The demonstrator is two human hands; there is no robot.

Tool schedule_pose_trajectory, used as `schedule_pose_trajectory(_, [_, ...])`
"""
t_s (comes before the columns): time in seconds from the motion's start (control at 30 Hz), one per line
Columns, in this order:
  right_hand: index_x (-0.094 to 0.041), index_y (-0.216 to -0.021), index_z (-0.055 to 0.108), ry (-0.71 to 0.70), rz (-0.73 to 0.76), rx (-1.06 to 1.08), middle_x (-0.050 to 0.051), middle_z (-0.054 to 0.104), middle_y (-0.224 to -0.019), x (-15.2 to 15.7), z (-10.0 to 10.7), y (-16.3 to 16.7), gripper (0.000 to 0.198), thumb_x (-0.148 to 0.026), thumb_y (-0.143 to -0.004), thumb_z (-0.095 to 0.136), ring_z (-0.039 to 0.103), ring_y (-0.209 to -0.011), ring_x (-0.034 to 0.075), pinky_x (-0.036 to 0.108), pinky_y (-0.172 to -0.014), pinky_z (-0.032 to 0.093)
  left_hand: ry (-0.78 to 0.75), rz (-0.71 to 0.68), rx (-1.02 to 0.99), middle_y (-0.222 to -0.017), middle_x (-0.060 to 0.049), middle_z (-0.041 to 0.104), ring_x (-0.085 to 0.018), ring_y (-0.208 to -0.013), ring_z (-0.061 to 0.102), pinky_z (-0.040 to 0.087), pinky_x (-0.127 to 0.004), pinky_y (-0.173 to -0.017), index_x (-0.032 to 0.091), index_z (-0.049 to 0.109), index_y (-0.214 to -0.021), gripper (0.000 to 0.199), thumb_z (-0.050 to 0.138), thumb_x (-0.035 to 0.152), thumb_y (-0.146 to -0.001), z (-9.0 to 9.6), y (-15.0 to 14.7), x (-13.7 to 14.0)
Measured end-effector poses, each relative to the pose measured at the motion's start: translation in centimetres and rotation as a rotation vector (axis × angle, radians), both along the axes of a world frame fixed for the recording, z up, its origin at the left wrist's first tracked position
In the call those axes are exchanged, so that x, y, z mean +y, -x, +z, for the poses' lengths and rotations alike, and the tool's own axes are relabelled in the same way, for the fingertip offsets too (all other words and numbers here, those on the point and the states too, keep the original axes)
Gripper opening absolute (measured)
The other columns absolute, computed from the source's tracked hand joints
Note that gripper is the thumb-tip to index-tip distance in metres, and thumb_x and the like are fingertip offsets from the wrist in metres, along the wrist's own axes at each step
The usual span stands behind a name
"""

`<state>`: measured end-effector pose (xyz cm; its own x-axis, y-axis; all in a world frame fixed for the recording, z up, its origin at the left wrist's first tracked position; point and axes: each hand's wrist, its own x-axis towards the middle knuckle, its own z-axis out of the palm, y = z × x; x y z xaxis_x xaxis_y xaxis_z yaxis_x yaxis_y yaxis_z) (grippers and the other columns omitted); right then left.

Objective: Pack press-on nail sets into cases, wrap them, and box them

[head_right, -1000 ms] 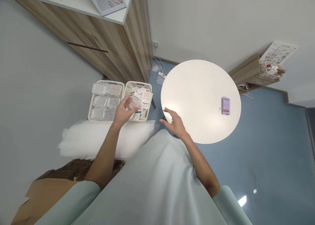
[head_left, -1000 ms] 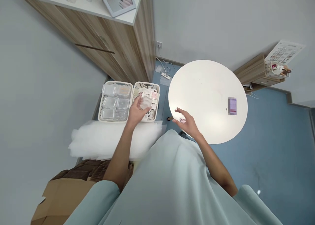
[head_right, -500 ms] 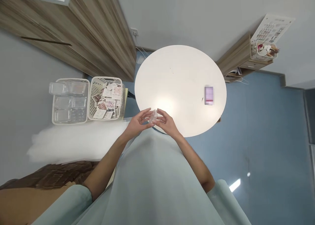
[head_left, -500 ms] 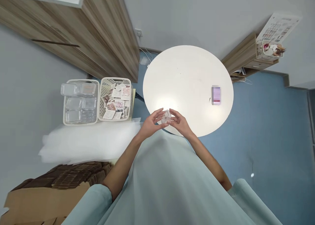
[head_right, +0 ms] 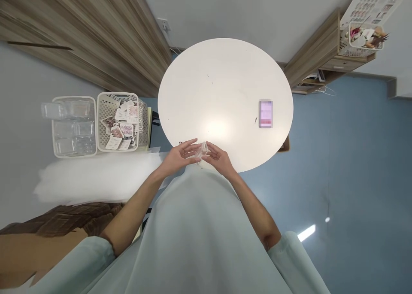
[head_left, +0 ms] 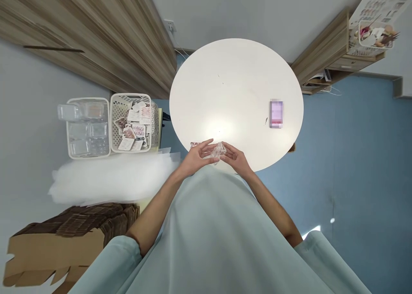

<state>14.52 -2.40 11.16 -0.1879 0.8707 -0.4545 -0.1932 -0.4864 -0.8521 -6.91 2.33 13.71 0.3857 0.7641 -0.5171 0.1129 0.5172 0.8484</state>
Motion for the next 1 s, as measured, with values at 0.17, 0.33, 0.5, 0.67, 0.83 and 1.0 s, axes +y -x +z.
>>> schedule_pose_trajectory(0.17, [-0.033, -0.155, 0.057, -0.015, 0.031, 0.037, 0.008, 0.062, -0.156, -0.3, 0.1, -1.5, 0.083, -0.06, -0.083, 0.087, 0.068, -0.133, 0.032, 0.054, -0.118, 0.053, 0.065, -0.005, -0.048, -0.143, -0.017, 0.07, -0.039, -0.137, 0.064, 0.048, -0.059, -0.118, 0.025, 0.065, -0.147, 0.092, 0.099, 0.049, -0.065, 0.6, -0.6, 0.3])
schedule_pose_trajectory(0.33, [-0.037, -0.15, 0.06, -0.097, 0.08, 0.058, 0.008, 0.06, -0.156, -0.2, 0.6, -2.9, 0.067, -0.056, -0.089, 0.082, 0.072, -0.127, 0.031, 0.05, -0.111, 0.057, 0.125, -0.011, -0.069, -0.139, -0.018, 0.073, -0.039, -0.131, 0.068, 0.051, -0.055, -0.113, 0.023, 0.073, -0.135, 0.073, 0.095, 0.053, -0.072, 0.7, -0.9, 0.7])
schedule_pose_trajectory(0.5, [-0.03, -0.137, 0.07, -0.099, 0.109, -0.033, 0.008, 0.07, -0.138, -0.4, 0.2, -4.2, 0.057, -0.057, -0.089, 0.082, 0.076, -0.113, 0.026, 0.043, -0.103, 0.059, 0.126, 0.039, -0.084, -0.143, -0.016, 0.07, -0.034, -0.122, 0.072, 0.052, -0.051, -0.111, 0.02, 0.076, -0.122, 0.059, 0.087, 0.06, -0.08, 0.5, -1.2, 1.0])
schedule_pose_trajectory(0.67, [-0.03, -0.131, 0.073, -0.103, 0.092, -0.043, 0.007, 0.076, -0.122, -1.2, -0.4, -4.4, 0.056, -0.051, -0.081, 0.09, 0.074, -0.11, 0.025, 0.044, -0.104, 0.059, 0.144, 0.136, -0.096, -0.138, -0.019, 0.072, -0.03, -0.115, 0.075, 0.053, -0.05, -0.111, 0.016, 0.071, -0.127, 0.062, 0.071, 0.068, -0.092, 0.1, -1.2, 1.2])
schedule_pose_trajectory(0.83, [-0.029, -0.125, 0.075, -0.131, 0.028, -0.062, 0.006, 0.079, -0.119, -1.7, 0.0, -3.4, 0.056, -0.05, -0.077, 0.094, 0.073, -0.118, 0.027, 0.049, -0.114, 0.054, 0.115, 0.188, -0.104, -0.137, -0.019, 0.073, -0.03, -0.126, 0.07, 0.05, -0.05, -0.116, 0.016, 0.069, -0.131, 0.055, 0.081, 0.052, -0.091, 0.2, -1.1, 1.1])
schedule_pose_trajectory(1.0, [-0.03, -0.128, 0.073, -0.188, 0.025, -0.147, 0.007, 0.078, -0.125, -1.8, 0.6, -2.0, 0.057, -0.053, -0.079, 0.092, 0.072, -0.12, 0.027, 0.049, -0.116, 0.053, 0.174, 0.244, -0.211, -0.142, -0.018, 0.071, -0.031, -0.135, 0.066, 0.05, -0.052, -0.119, 0.017, 0.067, -0.136, 0.049, 0.08, 0.039, -0.094, 0.1, -0.8, 0.3])
